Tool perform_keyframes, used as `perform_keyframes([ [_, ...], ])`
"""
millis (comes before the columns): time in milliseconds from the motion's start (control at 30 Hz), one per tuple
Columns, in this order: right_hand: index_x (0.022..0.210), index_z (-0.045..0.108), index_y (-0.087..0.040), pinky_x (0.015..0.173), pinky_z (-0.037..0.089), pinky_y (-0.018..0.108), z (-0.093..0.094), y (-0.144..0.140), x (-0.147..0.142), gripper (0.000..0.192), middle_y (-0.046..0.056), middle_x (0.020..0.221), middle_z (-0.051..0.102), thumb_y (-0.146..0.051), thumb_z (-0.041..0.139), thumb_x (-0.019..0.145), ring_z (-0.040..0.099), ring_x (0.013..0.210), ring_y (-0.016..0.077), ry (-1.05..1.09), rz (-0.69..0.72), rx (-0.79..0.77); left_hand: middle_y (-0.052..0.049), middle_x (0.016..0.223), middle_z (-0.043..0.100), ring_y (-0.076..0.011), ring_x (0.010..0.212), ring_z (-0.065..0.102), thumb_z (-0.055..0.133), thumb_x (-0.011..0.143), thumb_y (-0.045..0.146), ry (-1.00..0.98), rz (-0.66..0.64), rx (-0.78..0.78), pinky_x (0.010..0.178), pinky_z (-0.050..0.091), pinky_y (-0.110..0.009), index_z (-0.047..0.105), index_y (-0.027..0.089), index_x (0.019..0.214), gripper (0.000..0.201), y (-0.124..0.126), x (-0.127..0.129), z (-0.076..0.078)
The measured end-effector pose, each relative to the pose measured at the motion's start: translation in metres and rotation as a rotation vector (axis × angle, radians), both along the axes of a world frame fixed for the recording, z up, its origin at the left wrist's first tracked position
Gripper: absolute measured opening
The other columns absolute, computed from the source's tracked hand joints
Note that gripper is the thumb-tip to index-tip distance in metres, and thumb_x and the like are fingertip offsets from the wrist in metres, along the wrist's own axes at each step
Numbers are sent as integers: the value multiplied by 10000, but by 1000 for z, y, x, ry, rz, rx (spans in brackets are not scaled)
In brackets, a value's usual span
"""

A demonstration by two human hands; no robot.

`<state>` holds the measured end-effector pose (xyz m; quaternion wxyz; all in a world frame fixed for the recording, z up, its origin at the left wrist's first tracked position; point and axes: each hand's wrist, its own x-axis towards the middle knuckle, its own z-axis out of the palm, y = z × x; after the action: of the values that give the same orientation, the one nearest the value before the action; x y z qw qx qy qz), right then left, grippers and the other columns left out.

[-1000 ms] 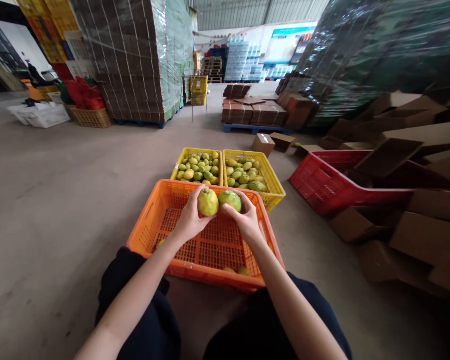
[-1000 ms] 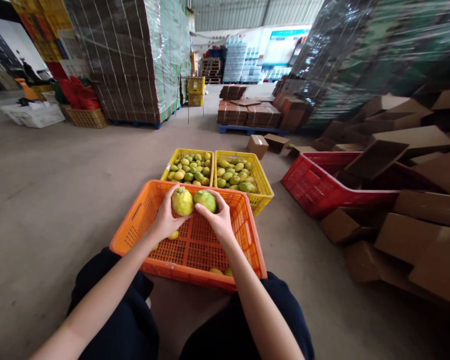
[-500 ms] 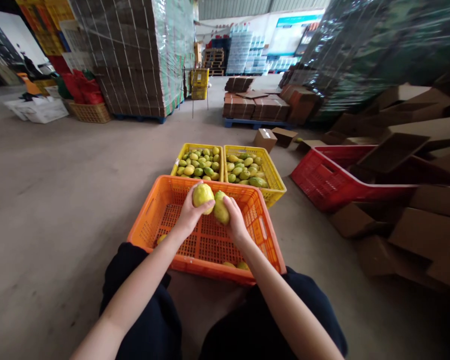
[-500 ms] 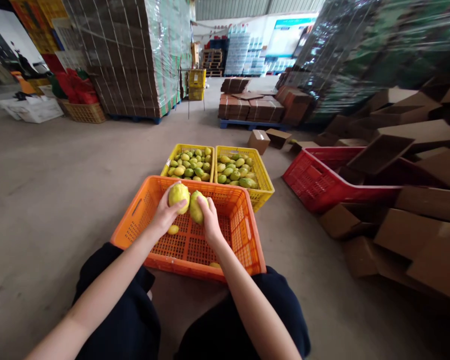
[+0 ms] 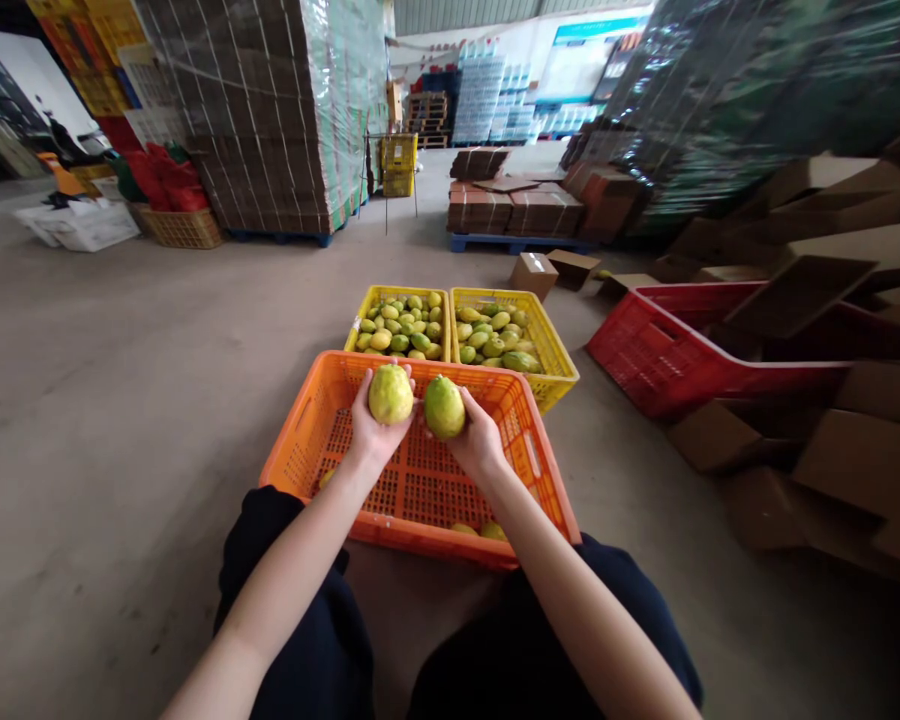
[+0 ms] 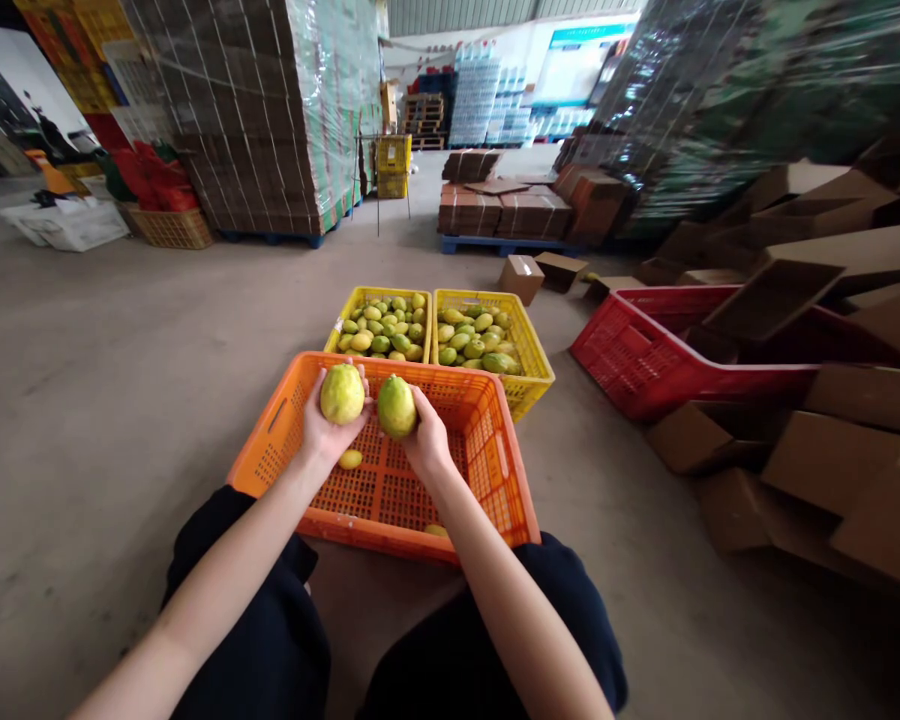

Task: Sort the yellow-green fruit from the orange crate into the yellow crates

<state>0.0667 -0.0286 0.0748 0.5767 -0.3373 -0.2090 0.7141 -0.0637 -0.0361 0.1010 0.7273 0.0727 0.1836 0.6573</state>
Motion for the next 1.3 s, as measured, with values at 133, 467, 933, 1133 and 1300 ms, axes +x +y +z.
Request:
perform_keyframes([
  [133,875,638,-190,355,441,265,6,-2,5,263,21,695,690,-449,606,839,627,533,182,60,94,6,-52,1154,678,-168,863,675,413,967,303,13,-79,81,735,554,-298,645,242,1194,330,-4,-1,3],
  [467,800,647,-177,405,478,252,16,-5,16,346,62,648,692,-476,499,893,672,621,201,172,161,-44,-78,945,682,-149,891,671,474,947,343,-88,-120,8,816,570,-263,649,161,1124,309,-6,2,3],
  [933,980,614,-242,455,532,266,16,-8,11,196,18,753,718,-413,559,900,701,647,199,83,16,-93,-105,1087,672,-252,1055,660,486,930,335,-40,-46,-161,796,612,-381,606,214,1170,294,2,0,-4],
  [1133,884,580,-196,541,604,225,18,-16,11,59,11,706,687,-231,608,847,692,649,153,136,42,-263,-183,1110,645,-271,1060,657,504,929,381,-82,-98,-251,711,626,-295,524,108,1283,447,-6,5,-1],
  [1300,929,556,-204,491,610,233,7,-21,12,199,31,747,671,-337,658,822,717,749,199,115,33,-343,-168,1012,650,-243,977,678,459,963,414,-71,-99,-324,608,612,-228,546,110,1237,418,-10,11,-4],
])
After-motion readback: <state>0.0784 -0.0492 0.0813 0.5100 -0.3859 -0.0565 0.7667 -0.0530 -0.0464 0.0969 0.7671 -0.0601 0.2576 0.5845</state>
